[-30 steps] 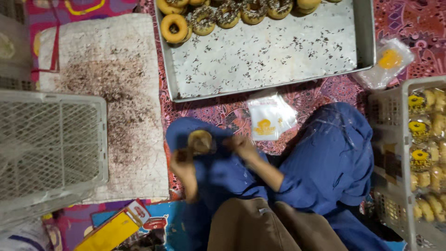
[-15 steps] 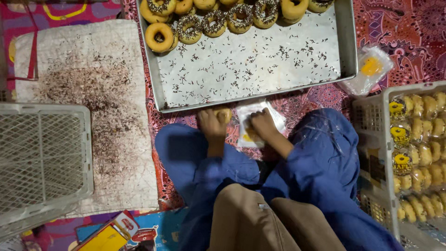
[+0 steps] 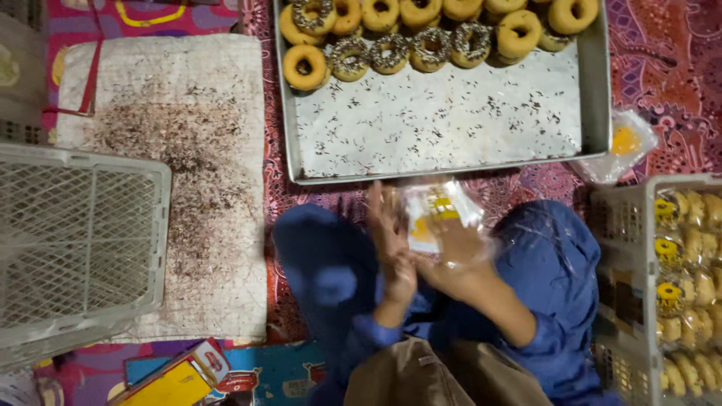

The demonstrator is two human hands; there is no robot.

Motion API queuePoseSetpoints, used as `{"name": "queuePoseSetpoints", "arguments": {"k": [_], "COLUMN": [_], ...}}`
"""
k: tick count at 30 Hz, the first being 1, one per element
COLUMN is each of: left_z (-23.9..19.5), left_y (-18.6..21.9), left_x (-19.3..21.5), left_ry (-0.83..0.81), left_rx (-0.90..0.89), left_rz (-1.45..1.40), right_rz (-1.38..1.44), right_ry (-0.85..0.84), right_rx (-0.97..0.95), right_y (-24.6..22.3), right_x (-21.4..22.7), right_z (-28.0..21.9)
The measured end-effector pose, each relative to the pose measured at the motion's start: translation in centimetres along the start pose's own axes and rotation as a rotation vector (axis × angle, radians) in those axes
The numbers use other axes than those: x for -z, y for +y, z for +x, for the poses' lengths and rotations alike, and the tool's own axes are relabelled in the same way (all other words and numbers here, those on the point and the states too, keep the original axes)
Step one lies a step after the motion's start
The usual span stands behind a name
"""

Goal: The person picks doughnuts from a metal tray and places them into small plastic bags. They seal each bag and place it into a plastic crate. The process is repeated for multiple doughnuts.

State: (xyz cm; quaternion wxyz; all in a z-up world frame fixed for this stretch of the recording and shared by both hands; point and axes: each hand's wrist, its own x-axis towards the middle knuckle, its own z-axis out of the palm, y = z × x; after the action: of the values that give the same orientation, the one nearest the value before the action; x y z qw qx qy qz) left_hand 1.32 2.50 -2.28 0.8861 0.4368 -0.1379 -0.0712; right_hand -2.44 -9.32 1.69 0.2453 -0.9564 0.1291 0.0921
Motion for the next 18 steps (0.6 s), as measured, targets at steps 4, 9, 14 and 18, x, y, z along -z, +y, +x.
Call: {"name": "queuePoseSetpoints", "arguments": {"k": [4,9,14,18], "left_z": [6.0,6.1,7.1,8.8], "left_y": [3.3,7.0,7.9,7.7], "left_x": [10.7,18.2,18.4,18.1], "left_ry": [0.273,0.396,0.641,0.349], "left_rx": [0.204,0.085,0.143,0.149], "left_rz": [-0.983,-0.675,-1.068,-1.093], "right_rz": [0.374,0.008,-0.366,-0.119], "right_ry": [-0.003,0.278,0.238,0.154], "right_rx": [1.027,0.641,0.735,0.638], "right_y": [-6.0,-9.9,-10.2,-9.0], "right_x": [0.3,1.4,0.3,1.8], "right_z": [9.0,29.7,38.4,33.7]}}
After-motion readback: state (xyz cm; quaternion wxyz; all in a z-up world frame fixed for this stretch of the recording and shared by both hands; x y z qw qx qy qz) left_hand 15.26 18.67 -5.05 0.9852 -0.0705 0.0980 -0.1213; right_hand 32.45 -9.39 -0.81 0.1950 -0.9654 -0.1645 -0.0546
